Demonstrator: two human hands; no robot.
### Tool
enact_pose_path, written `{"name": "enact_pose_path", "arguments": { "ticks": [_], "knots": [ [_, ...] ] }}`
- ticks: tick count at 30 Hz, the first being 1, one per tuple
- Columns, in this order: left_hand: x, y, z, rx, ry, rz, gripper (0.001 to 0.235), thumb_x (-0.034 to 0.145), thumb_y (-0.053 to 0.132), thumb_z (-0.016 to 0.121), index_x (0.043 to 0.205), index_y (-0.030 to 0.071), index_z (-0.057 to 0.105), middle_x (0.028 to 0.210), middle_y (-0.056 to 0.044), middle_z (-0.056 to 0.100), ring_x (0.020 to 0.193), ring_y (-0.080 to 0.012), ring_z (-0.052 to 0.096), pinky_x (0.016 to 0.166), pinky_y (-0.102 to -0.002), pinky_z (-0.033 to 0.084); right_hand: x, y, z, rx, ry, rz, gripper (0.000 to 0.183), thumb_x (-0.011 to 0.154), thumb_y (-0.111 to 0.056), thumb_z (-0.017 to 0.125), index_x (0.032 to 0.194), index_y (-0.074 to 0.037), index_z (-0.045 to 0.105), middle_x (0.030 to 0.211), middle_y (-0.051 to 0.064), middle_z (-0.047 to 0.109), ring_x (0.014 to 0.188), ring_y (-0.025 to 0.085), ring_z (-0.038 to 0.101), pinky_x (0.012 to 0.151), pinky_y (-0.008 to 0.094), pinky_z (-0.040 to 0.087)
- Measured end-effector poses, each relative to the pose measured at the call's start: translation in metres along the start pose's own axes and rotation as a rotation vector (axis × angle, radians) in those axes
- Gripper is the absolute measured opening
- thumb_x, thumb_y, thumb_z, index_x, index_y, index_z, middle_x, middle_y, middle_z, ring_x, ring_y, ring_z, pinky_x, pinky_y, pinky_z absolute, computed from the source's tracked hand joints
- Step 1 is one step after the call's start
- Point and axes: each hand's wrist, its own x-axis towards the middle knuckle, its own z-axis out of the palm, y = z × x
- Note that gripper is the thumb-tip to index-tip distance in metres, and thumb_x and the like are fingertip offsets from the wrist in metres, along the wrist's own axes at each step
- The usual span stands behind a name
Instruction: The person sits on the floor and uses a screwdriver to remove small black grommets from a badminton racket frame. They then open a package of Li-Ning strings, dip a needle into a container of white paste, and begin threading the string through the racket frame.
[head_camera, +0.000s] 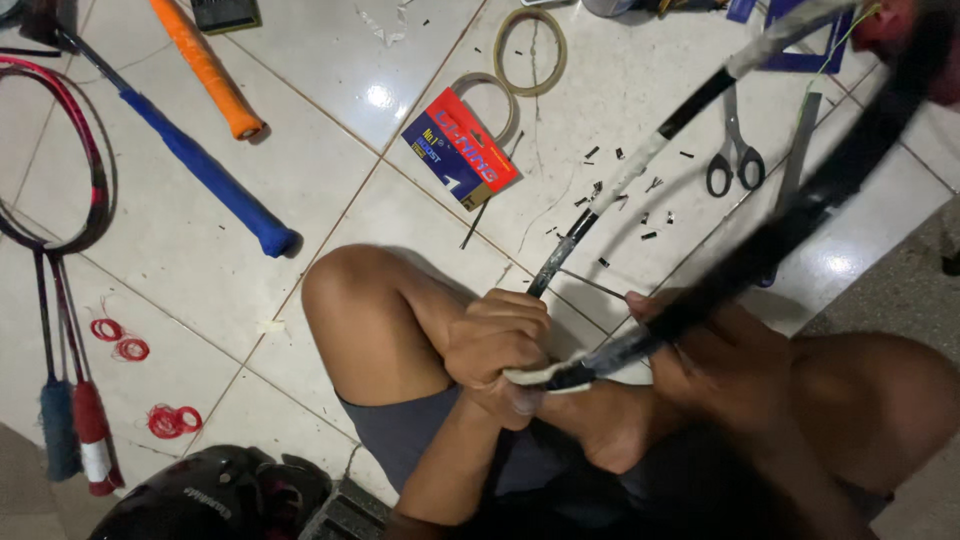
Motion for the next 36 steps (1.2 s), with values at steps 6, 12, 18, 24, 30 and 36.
{"name": "enact_pose_path", "arguments": {
  "ticks": [6, 12, 18, 24, 30, 36],
  "knots": [
    [0.0, 0.001, 0.008, 0.013, 0.084, 0.066, 0.064, 0.117, 0.03, 0.041, 0.058, 0.005, 0.04, 0.052, -0.006, 0.024, 0.036, -0.0227, 0.023, 0.04, -0.036, 0.024, -0.049, 0.024, 0.036, 0.137, -0.18, 0.298, 0.042, 0.092, -0.02, 0.076, 0.133, -0.032, 0.075, 0.111, 0.003, 0.076, 0.086, 0.031, 0.071, 0.081, 0.049, 0.057],
    [0.003, 0.005, 0.009, -0.021, 0.076, 0.075, 0.066, 0.118, 0.029, 0.04, 0.057, 0.005, 0.041, 0.049, -0.004, 0.025, 0.035, -0.0212, 0.021, 0.041, -0.036, 0.021, -0.046, 0.01, 0.021, 0.425, -0.132, 0.378, 0.05, 0.09, -0.003, 0.076, 0.136, -0.023, 0.072, 0.118, 0.007, 0.071, 0.096, 0.02, 0.07, 0.087, 0.034, 0.057],
    [0.002, 0.004, 0.009, -0.005, 0.062, 0.116, 0.062, 0.118, 0.028, 0.039, 0.059, 0.007, 0.042, 0.051, -0.003, 0.028, 0.036, -0.0218, 0.025, 0.042, -0.035, 0.025, -0.009, -0.001, -0.003, 0.56, -0.037, 0.285, 0.037, 0.097, 0.003, 0.07, 0.131, -0.012, 0.071, 0.114, 0.011, 0.071, 0.087, 0.017, 0.067, 0.081, 0.028, 0.056],
    [-0.001, -0.004, -0.006, -0.054, -0.144, 0.204, 0.068, 0.122, 0.025, 0.031, 0.062, 0.0, 0.047, 0.058, -0.008, 0.033, 0.042, -0.0231, 0.033, 0.045, -0.035, 0.028, -0.01, 0.035, -0.048, 0.132, -0.669, -0.035, 0.062, 0.108, -0.044, 0.031, 0.159, -0.011, 0.042, 0.153, 0.011, 0.053, 0.145, 0.028, 0.051, 0.11, 0.042, 0.048],
    [-0.019, -0.006, 0.002, 0.036, -0.176, 0.223, 0.064, 0.12, 0.029, 0.025, 0.069, 0.003, 0.054, 0.057, -0.006, 0.035, 0.043, -0.0243, 0.037, 0.045, -0.038, 0.029, 0.025, 0.026, -0.03, 0.466, -0.221, -0.315, 0.033, 0.106, -0.034, 0.049, 0.104, -0.002, 0.058, 0.133, 0.036, 0.061, 0.105, 0.049, 0.065, 0.091, 0.058, 0.056],
    [-0.01, -0.003, 0.003, 0.1, -0.241, 0.281, 0.06, 0.115, 0.04, 0.045, 0.065, 0.007, 0.05, 0.056, -0.002, 0.036, 0.044, -0.0188, 0.036, 0.046, -0.034, 0.024, 0.012, 0.044, -0.036, 0.492, -0.489, -0.394, 0.038, 0.109, -0.028, 0.048, 0.109, 0.008, 0.059, 0.156, 0.033, 0.049, 0.134, 0.049, 0.053, 0.106, 0.052, 0.051]
  ]
}}
